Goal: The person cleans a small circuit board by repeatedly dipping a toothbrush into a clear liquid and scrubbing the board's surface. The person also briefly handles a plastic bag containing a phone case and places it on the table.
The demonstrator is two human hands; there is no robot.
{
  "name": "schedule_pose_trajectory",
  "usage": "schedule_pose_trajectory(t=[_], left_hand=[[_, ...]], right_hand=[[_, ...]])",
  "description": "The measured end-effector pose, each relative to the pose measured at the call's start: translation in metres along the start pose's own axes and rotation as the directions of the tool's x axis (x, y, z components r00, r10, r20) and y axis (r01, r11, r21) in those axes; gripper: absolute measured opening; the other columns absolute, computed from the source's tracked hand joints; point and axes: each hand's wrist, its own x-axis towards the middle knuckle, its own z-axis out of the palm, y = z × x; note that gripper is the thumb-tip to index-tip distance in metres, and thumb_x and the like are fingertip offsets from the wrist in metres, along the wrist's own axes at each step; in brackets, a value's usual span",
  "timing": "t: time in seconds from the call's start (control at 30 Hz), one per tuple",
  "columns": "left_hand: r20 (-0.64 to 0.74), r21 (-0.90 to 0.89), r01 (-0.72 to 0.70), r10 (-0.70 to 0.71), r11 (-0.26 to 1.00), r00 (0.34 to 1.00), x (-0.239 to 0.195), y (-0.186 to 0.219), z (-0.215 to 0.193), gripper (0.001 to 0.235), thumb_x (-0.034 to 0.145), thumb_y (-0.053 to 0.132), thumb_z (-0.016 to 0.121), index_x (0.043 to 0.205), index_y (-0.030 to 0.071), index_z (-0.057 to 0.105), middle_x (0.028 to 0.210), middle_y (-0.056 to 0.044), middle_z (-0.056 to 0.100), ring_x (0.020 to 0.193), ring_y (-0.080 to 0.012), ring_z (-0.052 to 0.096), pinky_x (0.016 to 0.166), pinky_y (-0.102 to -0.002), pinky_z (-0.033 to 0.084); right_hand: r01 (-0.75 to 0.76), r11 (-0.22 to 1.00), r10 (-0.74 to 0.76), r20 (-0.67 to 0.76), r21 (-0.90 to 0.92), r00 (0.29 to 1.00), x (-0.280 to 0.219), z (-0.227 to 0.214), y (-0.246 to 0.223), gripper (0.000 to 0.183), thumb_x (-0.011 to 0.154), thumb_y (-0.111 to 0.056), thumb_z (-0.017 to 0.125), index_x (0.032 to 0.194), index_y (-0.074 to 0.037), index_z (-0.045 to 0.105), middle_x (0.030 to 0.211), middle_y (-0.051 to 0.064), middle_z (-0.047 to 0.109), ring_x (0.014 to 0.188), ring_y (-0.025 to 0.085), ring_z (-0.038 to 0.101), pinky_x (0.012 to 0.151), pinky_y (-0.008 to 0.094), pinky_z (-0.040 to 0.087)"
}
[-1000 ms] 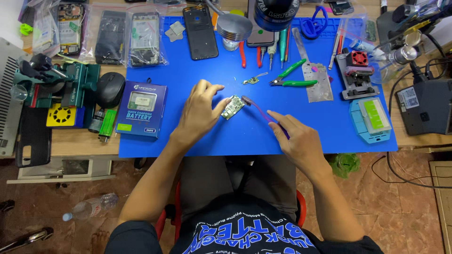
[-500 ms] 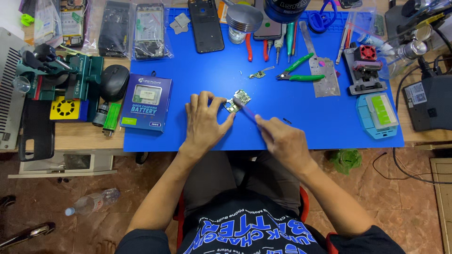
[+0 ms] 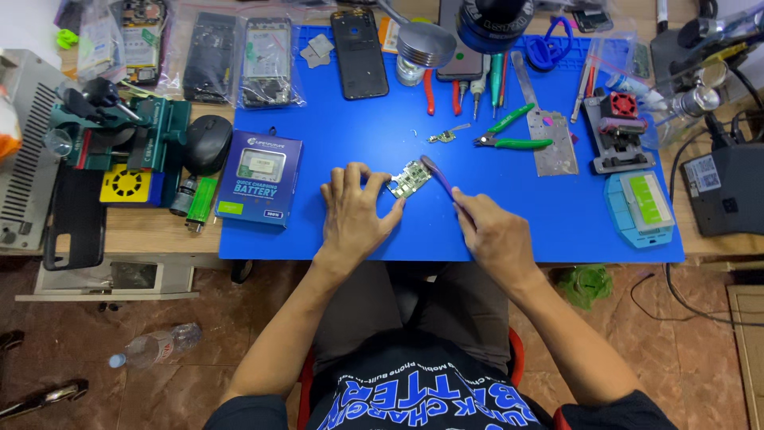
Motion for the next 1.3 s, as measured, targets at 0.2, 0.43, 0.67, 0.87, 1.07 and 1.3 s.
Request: schedule_pose_trajectory(t=[0.2, 0.43, 0.67, 0.87, 1.07, 1.3], left_hand=[[-0.032, -0.012, 0.002, -0.003, 1.000, 0.999, -0.001, 0.001, 0.002, 0.041, 0.087, 0.052, 0.072, 0.111, 0.019, 0.067, 0.108, -0.003, 0.045, 0.102, -0.0291, 0.046, 0.082, -0.045, 0.040], [-0.036, -0.013, -0.029, 0.028, 0.999, 0.999, -0.002, 0.001, 0.003, 0.040, 0.089, 0.051, 0.071, 0.111, 0.018, 0.066, 0.108, -0.003, 0.044, 0.102, -0.0285, 0.045, 0.082, -0.045, 0.040], [-0.043, 0.002, -0.023, 0.023, 1.000, 0.999, -0.002, 0.002, 0.004, 0.042, 0.086, 0.050, 0.074, 0.111, 0.017, 0.067, 0.109, -0.004, 0.044, 0.102, -0.0294, 0.045, 0.082, -0.045, 0.040], [-0.051, -0.017, -0.026, 0.025, 1.000, 0.998, -0.006, 0.000, 0.001, 0.042, 0.087, 0.050, 0.074, 0.111, 0.017, 0.067, 0.109, -0.004, 0.045, 0.103, -0.0303, 0.046, 0.082, -0.046, 0.040], [0.014, 0.015, -0.016, 0.016, 1.000, 1.000, -0.007, 0.002, 0.001, 0.039, 0.088, 0.051, 0.074, 0.112, 0.020, 0.068, 0.113, -0.003, 0.047, 0.107, -0.0303, 0.047, 0.084, -0.047, 0.042], [0.060, 0.063, -0.029, 0.025, 0.998, 0.998, 0.003, 0.018, -0.023, 0.036, 0.093, 0.047, 0.075, 0.116, 0.020, 0.070, 0.116, -0.004, 0.050, 0.109, -0.0302, 0.048, 0.086, -0.045, 0.041]], right_hand=[[-0.004, 0.999, 0.005, -0.007, 0.046, 1.000, -0.006, -0.001, -0.004, 0.013, 0.102, -0.022, 0.071, 0.114, -0.023, 0.077, 0.082, -0.002, 0.071, 0.075, 0.024, 0.074, 0.059, 0.033, 0.056], [0.008, 1.000, -0.008, 0.016, 0.024, 1.000, -0.014, 0.001, -0.012, 0.016, 0.100, -0.024, 0.072, 0.115, -0.026, 0.078, 0.083, -0.006, 0.071, 0.077, 0.019, 0.074, 0.061, 0.031, 0.057], [0.021, 1.000, -0.021, -0.006, 0.008, 1.000, -0.009, 0.004, -0.019, 0.014, 0.102, -0.025, 0.070, 0.114, -0.026, 0.077, 0.081, -0.005, 0.069, 0.072, 0.023, 0.073, 0.060, 0.034, 0.057], [0.041, 0.996, -0.042, -0.022, -0.077, 0.999, -0.008, 0.006, -0.016, 0.013, 0.104, -0.028, 0.069, 0.115, -0.026, 0.075, 0.082, -0.003, 0.068, 0.073, 0.023, 0.073, 0.059, 0.035, 0.058], [-0.045, 0.998, 0.046, -0.031, 0.036, 0.998, -0.020, -0.001, -0.007, 0.013, 0.101, -0.028, 0.071, 0.112, -0.028, 0.078, 0.085, -0.004, 0.071, 0.079, 0.023, 0.074, 0.066, 0.033, 0.059], [-0.418, 0.908, 0.392, -0.379, 0.015, 0.838, -0.023, -0.117, 0.089, 0.022, 0.112, -0.011, 0.066, 0.126, 0.001, 0.077, 0.096, 0.027, 0.076, 0.089, 0.051, 0.070, 0.074, 0.058, 0.054]])
